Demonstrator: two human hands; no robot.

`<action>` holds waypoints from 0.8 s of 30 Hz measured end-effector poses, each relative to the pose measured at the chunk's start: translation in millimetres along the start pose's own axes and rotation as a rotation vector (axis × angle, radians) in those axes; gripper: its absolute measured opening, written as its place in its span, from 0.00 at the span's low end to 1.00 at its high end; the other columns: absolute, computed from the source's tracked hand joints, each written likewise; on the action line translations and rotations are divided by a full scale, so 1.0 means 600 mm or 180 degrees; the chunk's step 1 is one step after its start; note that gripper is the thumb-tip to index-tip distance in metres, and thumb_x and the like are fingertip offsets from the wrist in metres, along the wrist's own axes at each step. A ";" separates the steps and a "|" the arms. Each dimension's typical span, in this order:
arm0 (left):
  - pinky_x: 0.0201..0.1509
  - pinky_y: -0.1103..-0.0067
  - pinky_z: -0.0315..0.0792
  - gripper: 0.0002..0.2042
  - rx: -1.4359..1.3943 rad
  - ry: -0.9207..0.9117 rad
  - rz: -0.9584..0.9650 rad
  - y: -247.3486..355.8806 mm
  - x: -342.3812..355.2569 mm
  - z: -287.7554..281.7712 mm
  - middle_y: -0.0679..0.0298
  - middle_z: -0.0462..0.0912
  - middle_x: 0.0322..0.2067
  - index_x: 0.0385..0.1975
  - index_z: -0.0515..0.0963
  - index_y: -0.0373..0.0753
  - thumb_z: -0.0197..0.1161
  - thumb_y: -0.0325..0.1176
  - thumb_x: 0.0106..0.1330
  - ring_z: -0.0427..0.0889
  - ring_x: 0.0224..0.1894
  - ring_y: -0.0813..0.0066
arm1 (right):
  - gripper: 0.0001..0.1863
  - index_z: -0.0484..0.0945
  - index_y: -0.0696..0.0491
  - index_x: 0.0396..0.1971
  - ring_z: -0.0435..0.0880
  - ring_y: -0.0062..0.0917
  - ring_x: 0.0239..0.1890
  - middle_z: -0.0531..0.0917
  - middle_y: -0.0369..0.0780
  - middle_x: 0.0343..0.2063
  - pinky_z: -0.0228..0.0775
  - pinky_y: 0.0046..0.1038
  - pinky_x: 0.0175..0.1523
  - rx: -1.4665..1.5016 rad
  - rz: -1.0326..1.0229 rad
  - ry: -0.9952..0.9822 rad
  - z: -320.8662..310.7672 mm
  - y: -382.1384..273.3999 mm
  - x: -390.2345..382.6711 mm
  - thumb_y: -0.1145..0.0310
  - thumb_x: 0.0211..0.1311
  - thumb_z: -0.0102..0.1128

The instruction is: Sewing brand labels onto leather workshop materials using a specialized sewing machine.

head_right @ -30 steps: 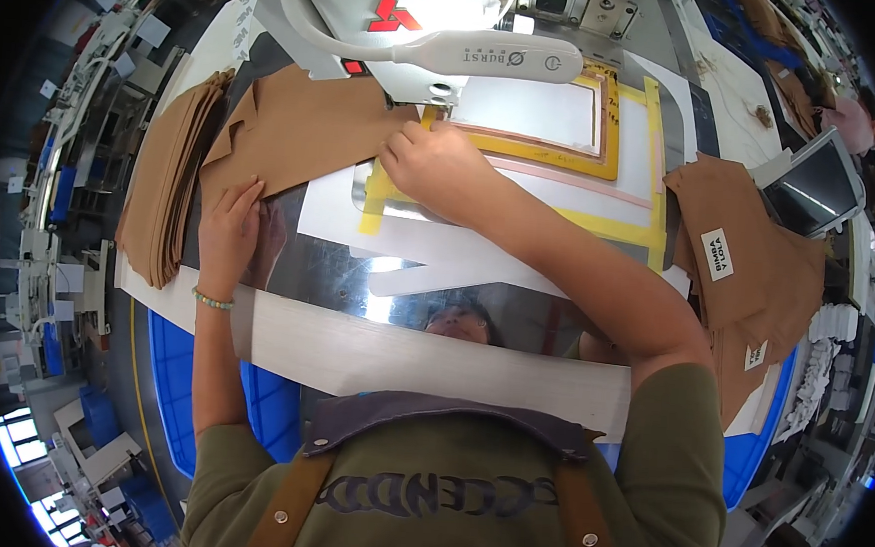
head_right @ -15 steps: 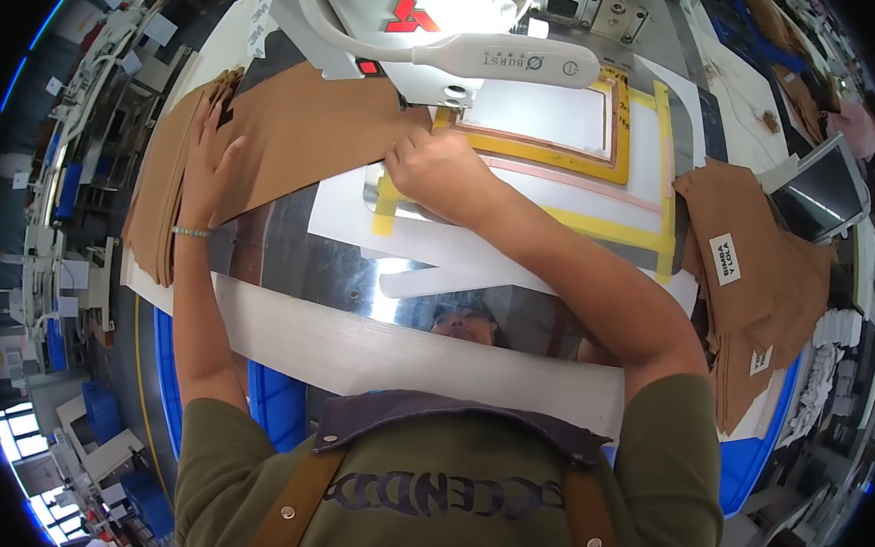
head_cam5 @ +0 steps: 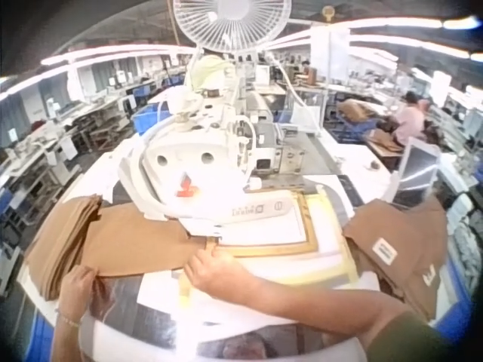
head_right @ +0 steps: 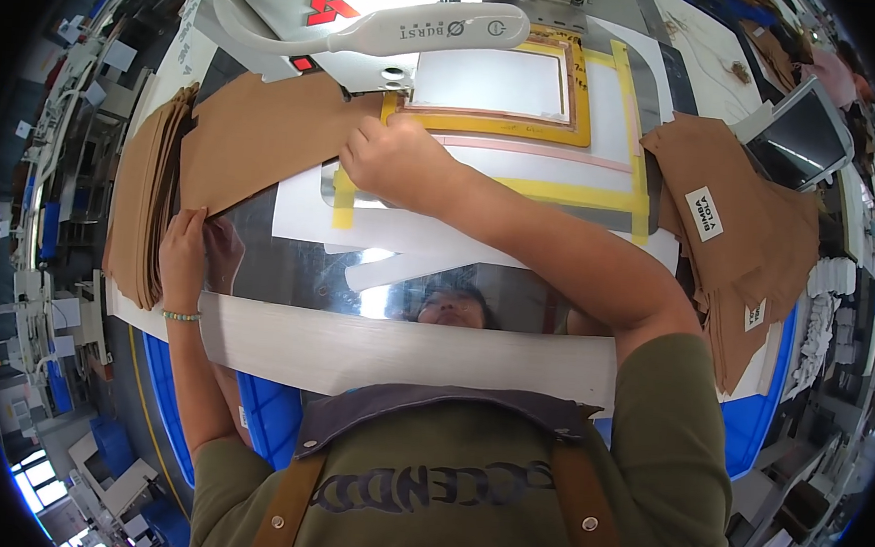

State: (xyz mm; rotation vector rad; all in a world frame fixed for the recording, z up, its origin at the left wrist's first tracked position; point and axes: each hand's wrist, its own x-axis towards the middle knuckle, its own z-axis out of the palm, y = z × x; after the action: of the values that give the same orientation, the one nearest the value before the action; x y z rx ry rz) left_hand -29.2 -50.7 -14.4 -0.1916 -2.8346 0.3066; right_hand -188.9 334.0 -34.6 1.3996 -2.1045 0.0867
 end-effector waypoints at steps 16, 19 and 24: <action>0.55 0.71 0.84 0.19 -0.0886 0.1189 0.1855 0.175 0.256 0.053 0.58 0.86 0.50 0.54 0.83 0.32 0.66 0.24 0.62 0.87 0.52 0.60 | 0.04 0.79 0.52 0.26 0.83 0.27 0.39 0.79 0.36 0.31 0.78 0.28 0.38 -0.0287 0.0713 -0.0586 -0.186 0.130 -0.263 0.76 0.51 0.66; 0.54 0.70 0.84 0.17 -0.0738 0.1314 0.2320 0.212 0.292 0.053 0.57 0.86 0.49 0.51 0.82 0.32 0.66 0.24 0.61 0.87 0.51 0.60 | 0.04 0.81 0.53 0.27 0.83 0.27 0.40 0.80 0.35 0.32 0.79 0.28 0.39 -0.0520 0.0862 -0.0546 -0.192 0.146 -0.292 0.76 0.51 0.66; 0.56 0.71 0.82 0.16 -0.0743 0.0938 0.2240 0.240 0.292 0.048 0.58 0.86 0.49 0.50 0.83 0.33 0.66 0.25 0.62 0.87 0.53 0.62 | 0.06 0.84 0.54 0.31 0.84 0.28 0.43 0.83 0.35 0.35 0.80 0.30 0.41 -0.0846 0.1263 -0.0464 -0.194 0.160 -0.349 0.76 0.52 0.66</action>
State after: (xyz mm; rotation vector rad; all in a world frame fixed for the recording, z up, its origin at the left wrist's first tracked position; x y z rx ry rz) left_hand -189.6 111.3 -28.0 -1.1817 -2.4077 0.0697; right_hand -164.7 590.5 -21.8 0.8454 -2.3874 -0.1369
